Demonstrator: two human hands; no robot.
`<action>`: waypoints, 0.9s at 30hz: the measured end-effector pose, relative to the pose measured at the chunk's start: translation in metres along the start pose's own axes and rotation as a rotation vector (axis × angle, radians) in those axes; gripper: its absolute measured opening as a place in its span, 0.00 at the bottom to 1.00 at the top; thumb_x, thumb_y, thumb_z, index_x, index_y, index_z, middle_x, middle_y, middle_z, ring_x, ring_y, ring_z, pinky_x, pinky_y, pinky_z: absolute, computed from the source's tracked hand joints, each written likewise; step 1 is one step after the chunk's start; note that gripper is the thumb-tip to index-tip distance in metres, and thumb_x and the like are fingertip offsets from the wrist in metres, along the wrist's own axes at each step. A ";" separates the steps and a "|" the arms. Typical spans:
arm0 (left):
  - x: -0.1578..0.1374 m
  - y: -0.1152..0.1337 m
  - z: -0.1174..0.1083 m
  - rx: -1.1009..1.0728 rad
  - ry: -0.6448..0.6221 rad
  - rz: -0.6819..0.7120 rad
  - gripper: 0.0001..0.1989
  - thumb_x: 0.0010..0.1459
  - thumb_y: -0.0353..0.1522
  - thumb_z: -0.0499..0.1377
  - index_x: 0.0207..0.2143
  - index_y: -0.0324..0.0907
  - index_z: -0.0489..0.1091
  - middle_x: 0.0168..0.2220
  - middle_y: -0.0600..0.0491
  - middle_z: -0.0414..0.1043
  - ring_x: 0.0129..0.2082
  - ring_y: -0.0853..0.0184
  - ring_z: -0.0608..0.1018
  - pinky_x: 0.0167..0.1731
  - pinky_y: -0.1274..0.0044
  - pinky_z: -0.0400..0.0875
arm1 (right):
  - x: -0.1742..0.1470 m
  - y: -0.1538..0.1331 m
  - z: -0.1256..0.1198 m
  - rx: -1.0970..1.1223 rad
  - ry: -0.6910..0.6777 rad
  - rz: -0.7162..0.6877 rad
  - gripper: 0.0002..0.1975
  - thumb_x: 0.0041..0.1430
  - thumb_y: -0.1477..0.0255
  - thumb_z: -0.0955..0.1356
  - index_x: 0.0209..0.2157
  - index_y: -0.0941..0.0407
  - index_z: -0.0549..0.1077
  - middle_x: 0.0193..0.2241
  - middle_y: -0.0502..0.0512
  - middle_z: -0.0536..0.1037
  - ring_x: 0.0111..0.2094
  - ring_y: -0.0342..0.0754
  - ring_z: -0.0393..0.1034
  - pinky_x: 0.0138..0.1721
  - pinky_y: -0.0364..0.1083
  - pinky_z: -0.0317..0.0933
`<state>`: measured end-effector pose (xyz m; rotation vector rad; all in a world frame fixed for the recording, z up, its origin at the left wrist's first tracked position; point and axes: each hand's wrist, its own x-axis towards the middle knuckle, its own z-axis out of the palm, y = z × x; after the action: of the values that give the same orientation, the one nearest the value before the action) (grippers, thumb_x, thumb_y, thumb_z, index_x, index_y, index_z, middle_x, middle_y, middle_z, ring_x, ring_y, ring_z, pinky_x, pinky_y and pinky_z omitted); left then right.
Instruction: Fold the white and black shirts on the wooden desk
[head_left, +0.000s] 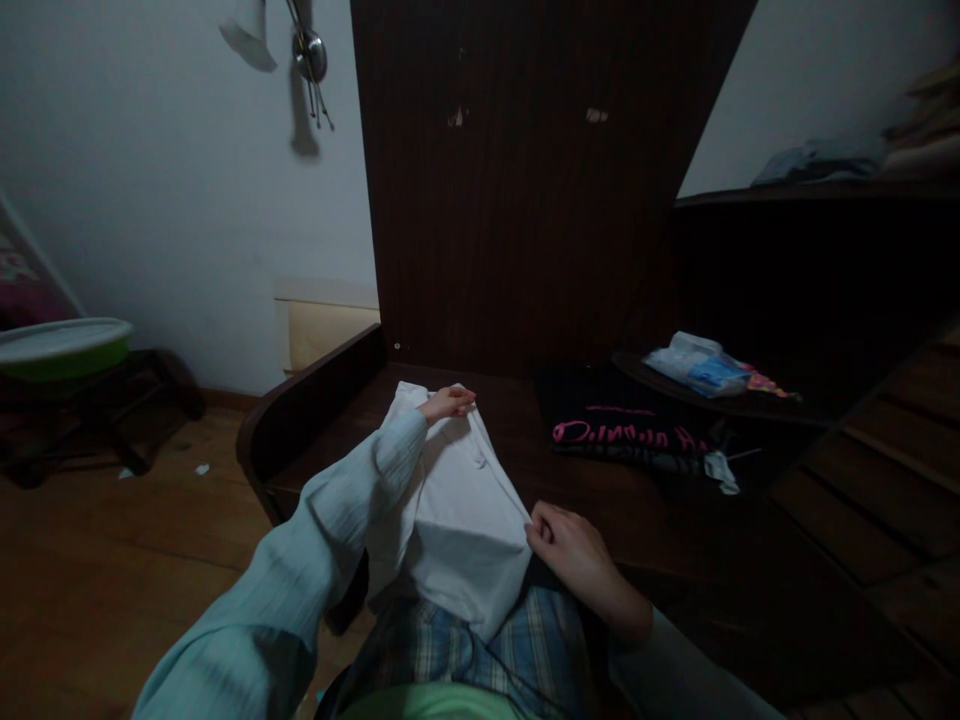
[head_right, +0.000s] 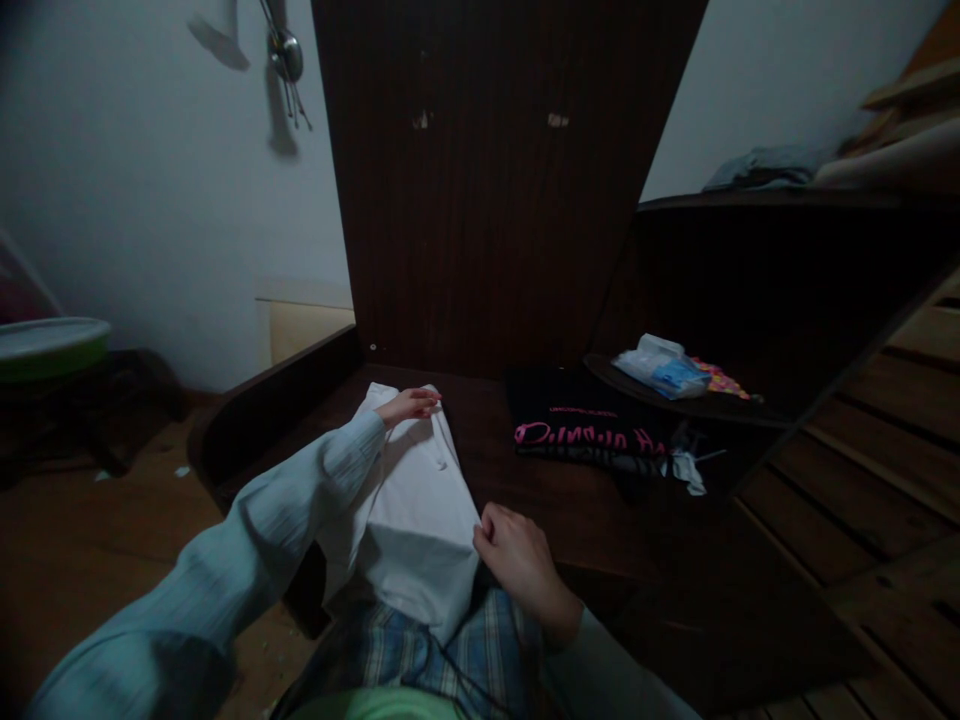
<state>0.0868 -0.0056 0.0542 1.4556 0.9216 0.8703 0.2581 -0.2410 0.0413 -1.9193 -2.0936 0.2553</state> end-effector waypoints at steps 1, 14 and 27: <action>0.000 0.004 0.000 -0.015 0.003 -0.017 0.08 0.43 0.30 0.62 0.29 0.37 0.71 0.25 0.54 0.69 0.23 0.74 0.69 0.26 0.80 0.63 | -0.001 -0.006 -0.003 -0.017 0.031 0.016 0.08 0.53 0.73 0.59 0.23 0.56 0.65 0.23 0.48 0.71 0.25 0.41 0.65 0.26 0.40 0.48; -0.005 -0.042 -0.037 -0.122 0.186 -0.035 0.14 0.37 0.27 0.63 0.32 0.36 0.71 0.14 0.61 0.59 0.15 0.77 0.64 0.18 0.84 0.56 | 0.032 -0.106 0.031 -0.092 0.002 -0.217 0.09 0.51 0.74 0.61 0.28 0.58 0.72 0.28 0.56 0.76 0.30 0.47 0.70 0.27 0.41 0.54; 0.001 -0.053 -0.038 0.235 0.315 0.114 0.28 0.37 0.18 0.50 0.45 0.38 0.67 0.32 0.52 0.69 0.30 0.68 0.73 0.29 0.77 0.68 | 0.053 -0.097 0.043 0.122 -0.011 -0.335 0.11 0.56 0.68 0.61 0.28 0.56 0.71 0.26 0.51 0.75 0.31 0.43 0.68 0.32 0.40 0.57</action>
<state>0.0493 0.0139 0.0039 1.6116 1.2170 1.1279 0.1487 -0.1949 0.0372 -1.4728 -2.3038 0.3107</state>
